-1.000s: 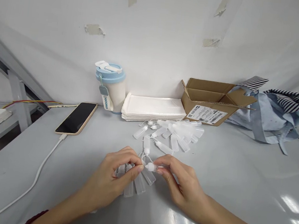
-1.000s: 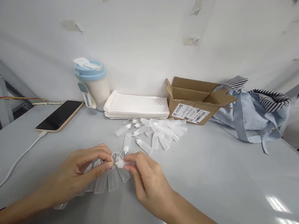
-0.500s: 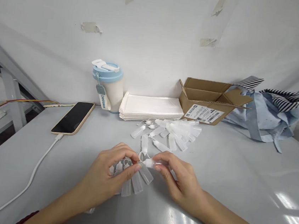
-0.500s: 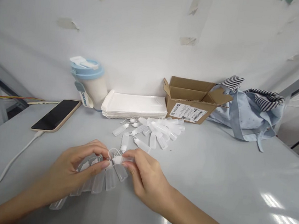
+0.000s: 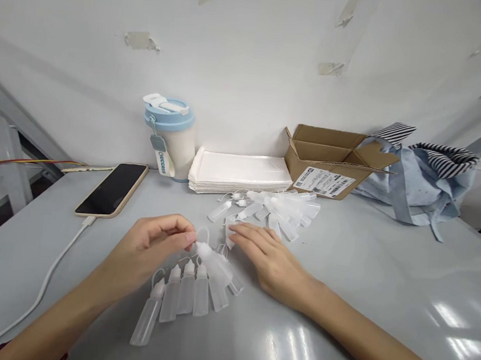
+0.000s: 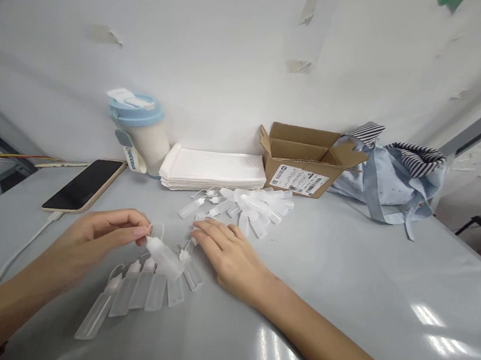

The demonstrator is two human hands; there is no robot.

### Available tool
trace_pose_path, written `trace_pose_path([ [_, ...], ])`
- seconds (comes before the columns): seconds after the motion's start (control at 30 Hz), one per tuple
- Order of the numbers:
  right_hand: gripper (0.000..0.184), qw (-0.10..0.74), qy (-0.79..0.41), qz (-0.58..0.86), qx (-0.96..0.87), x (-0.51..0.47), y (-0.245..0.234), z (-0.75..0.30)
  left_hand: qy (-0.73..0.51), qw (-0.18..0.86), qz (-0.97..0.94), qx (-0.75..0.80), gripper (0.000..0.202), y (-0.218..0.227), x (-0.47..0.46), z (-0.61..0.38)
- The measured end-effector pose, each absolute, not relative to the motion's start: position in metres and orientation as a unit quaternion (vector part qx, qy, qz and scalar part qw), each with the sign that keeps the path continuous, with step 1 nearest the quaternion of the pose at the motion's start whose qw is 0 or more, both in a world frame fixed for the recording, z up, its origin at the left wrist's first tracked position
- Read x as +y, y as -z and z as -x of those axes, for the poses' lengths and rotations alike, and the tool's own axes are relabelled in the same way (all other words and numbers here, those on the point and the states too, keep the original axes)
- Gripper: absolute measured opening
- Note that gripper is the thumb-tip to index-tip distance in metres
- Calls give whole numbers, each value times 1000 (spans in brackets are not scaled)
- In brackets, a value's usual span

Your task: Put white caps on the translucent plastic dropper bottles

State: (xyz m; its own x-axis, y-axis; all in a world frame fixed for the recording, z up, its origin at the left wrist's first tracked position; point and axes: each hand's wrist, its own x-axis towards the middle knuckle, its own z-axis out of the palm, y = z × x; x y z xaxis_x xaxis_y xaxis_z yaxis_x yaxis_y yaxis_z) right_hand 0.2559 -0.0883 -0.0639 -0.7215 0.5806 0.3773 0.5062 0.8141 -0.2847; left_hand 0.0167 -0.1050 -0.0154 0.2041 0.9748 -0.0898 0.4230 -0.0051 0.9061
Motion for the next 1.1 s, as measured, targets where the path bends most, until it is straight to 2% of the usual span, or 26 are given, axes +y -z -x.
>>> trace_pose_path([
  [0.13, 41, 139, -18, 278, -950, -85, 69, -250, -273, 469, -641, 542, 28, 18, -107, -29],
  [0.37, 35, 172, -56, 287, -941, -82, 67, -255, -239, 474, -645, 550, 28, 16, -112, -40],
  [0.57, 32, 193, -45, 289, -937, -81, 68, -257, -221, 306, -721, 581, 23, 30, -113, -43],
  [0.77, 27, 163, 15, 277, -947, -83, 63, -256, -271, 161, -831, 459, 17, 39, -118, -45],
  [0.9, 27, 204, -11, 268, -942, -84, 62, -258, -232, 124, -894, 363, 22, 41, -126, -48],
  [1.1, 36, 329, -57, 302, -893, -82, 59, -266, -175, 82, -929, 317, 31, 46, -135, -54],
])
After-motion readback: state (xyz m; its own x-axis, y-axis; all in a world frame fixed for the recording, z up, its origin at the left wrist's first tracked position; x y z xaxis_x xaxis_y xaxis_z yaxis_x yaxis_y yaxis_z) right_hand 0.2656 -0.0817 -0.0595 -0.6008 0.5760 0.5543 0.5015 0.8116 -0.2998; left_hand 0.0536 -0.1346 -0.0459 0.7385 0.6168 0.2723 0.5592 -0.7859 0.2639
